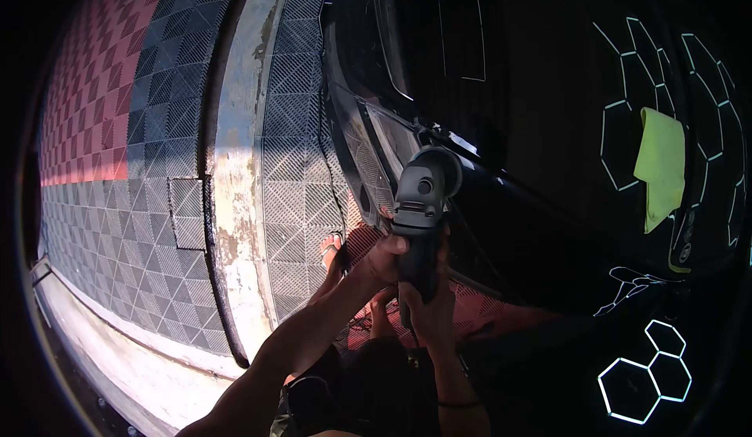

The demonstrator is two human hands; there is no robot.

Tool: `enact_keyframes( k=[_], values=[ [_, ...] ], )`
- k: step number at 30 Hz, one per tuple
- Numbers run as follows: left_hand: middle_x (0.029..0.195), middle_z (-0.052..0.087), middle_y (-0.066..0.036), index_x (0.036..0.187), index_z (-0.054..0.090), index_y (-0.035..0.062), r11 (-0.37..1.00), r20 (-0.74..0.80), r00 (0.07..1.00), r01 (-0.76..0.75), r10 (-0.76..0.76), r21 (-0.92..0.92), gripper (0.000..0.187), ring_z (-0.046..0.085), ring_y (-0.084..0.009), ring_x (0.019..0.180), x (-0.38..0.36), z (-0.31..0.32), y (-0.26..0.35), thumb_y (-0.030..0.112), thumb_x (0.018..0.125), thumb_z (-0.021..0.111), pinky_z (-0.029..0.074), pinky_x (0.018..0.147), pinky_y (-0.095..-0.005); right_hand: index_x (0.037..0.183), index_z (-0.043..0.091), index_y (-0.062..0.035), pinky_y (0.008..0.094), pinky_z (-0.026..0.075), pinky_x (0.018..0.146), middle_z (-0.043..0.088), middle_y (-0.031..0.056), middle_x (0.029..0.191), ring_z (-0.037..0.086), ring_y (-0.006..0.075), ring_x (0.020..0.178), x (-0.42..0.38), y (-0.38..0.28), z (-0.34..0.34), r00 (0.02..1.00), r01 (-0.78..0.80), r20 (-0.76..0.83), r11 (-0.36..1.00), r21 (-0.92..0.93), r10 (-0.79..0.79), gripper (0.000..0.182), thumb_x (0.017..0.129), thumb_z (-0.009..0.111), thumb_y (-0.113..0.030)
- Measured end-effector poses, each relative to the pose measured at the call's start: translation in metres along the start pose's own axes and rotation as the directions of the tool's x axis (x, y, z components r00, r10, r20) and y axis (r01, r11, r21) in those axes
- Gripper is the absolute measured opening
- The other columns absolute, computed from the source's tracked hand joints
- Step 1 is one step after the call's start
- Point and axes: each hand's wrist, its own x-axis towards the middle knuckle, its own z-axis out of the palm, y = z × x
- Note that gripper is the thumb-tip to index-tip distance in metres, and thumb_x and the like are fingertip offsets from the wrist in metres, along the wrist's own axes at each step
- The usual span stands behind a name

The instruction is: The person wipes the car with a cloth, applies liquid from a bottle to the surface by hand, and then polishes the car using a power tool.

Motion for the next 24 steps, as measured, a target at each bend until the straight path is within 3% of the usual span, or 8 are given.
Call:
enact_keyframes(
  k=[3, 5, 7, 9, 16, 18, 21, 24],
  values=[
    [0.101, 0.062, -0.015, 0.128, 0.046, 0.0011, 0.997, 0.041, 0.999, -0.031, 0.034, -0.064, 0.072, 0.064, -0.0257, 0.091, 0.004, -0.009, 0.018, 0.039, 0.072, 0.073, 0.055, 0.079, -0.0368, 0.127, 0.044, 0.0072, 0.0385, 0.051, 0.076, 0.064, 0.022, 0.098, 0.066, 0.0313, 0.088, 0.019, 0.003, 0.013, 0.996, 0.084, 0.021, 0.994, -0.063, -0.083, 0.072, 0.075, 0.069, -0.036],
    [0.1, 0.061, -0.015, 0.129, 0.045, 0.0011, 0.995, 0.075, 0.997, -0.026, 0.033, -0.097, 0.074, 0.064, -0.026, 0.091, 0.011, -0.008, 0.012, 0.039, 0.072, 0.073, 0.055, 0.079, -0.0366, 0.111, 0.05, 0.0083, 0.0359, 0.05, 0.066, 0.061, 0.0146, 0.083, 0.063, 0.0225, 0.073, 0.022, 0.006, 0.016, 0.967, 0.239, -0.061, 0.965, -0.105, -0.246, 0.056, 0.077, 0.067, -0.033],
    [0.099, 0.061, -0.015, 0.13, 0.044, 0.0011, 0.999, 0.101, 0.994, -0.044, 0.047, -0.031, 0.075, 0.064, -0.0267, 0.09, 0.01, -0.004, 0.003, 0.039, 0.071, 0.073, 0.055, 0.077, -0.0363, 0.12, 0.048, 0.0089, 0.0355, 0.051, 0.068, 0.063, 0.0162, 0.088, 0.064, 0.0238, 0.076, 0.011, 0.002, 0.001, 0.981, 0.193, -0.012, 0.975, -0.111, -0.195, 0.063, 0.077, 0.067, -0.033],
    [0.1, 0.061, -0.015, 0.129, 0.045, 0.0011, 0.999, 0.11, 0.993, -0.05, 0.052, -0.021, 0.075, 0.064, -0.0265, 0.09, 0.008, 0.002, -0.01, 0.038, 0.07, 0.074, 0.055, 0.078, -0.0361, 0.125, 0.044, 0.0078, 0.0394, 0.053, 0.075, 0.066, 0.0236, 0.092, 0.068, 0.0341, 0.084, -0.005, 0.004, -0.01, 0.999, 0.043, -0.025, 0.996, -0.073, -0.045, 0.075, 0.074, 0.073, -0.039],
    [0.1, 0.062, -0.017, 0.128, 0.046, 0.001, 0.996, 0.117, 0.991, -0.061, 0.068, -0.06, 0.073, 0.066, -0.0275, 0.087, 0.004, -0.006, -0.01, 0.037, 0.071, 0.073, 0.056, 0.078, -0.037, 0.125, 0.043, 0.008, 0.0381, 0.054, 0.075, 0.066, 0.0231, 0.093, 0.068, 0.0344, 0.084, 0.0, 0.016, 0.001, 0.993, 0.094, -0.055, 0.989, -0.116, -0.101, 0.073, 0.074, 0.072, -0.037],
    [0.1, 0.062, -0.017, 0.128, 0.045, 0.0007, 0.996, 0.144, 0.986, -0.081, 0.085, -0.033, 0.072, 0.066, -0.0282, 0.087, 0.009, -0.01, 0.005, 0.039, 0.073, 0.071, 0.056, 0.076, -0.0373, 0.124, 0.043, 0.0082, 0.0388, 0.052, 0.078, 0.064, 0.0236, 0.097, 0.066, 0.0344, 0.088, 0.015, 0.013, 0.01, 0.969, 0.24, -0.031, 0.965, -0.108, -0.244, 0.072, 0.074, 0.071, -0.035],
    [0.096, 0.061, -0.017, 0.127, 0.043, -0.0009, 0.991, 0.11, 0.99, -0.078, 0.09, -0.11, 0.078, 0.065, -0.0301, 0.083, 0.012, -0.017, 0.015, 0.04, 0.07, 0.077, 0.055, 0.078, -0.0398, 0.122, 0.046, 0.0087, 0.0389, 0.05, 0.077, 0.062, 0.0206, 0.097, 0.065, 0.0304, 0.088, 0.022, -0.001, 0.018, 0.977, 0.199, -0.039, 0.961, -0.19, -0.21, 0.066, 0.077, 0.066, -0.035],
    [0.097, 0.06, -0.017, 0.129, 0.042, 0.0001, 0.996, 0.155, 0.985, -0.072, 0.081, -0.059, 0.078, 0.065, -0.0303, 0.088, 0.008, -0.017, 0.014, 0.04, 0.072, 0.077, 0.054, 0.081, -0.0402, 0.118, 0.047, 0.008, 0.041, 0.05, 0.077, 0.061, 0.0234, 0.097, 0.065, 0.0342, 0.086, 0.019, 0.008, 0.019, 0.965, 0.249, -0.07, 0.966, -0.066, -0.254, 0.064, 0.075, 0.071, -0.032]
  ],
)
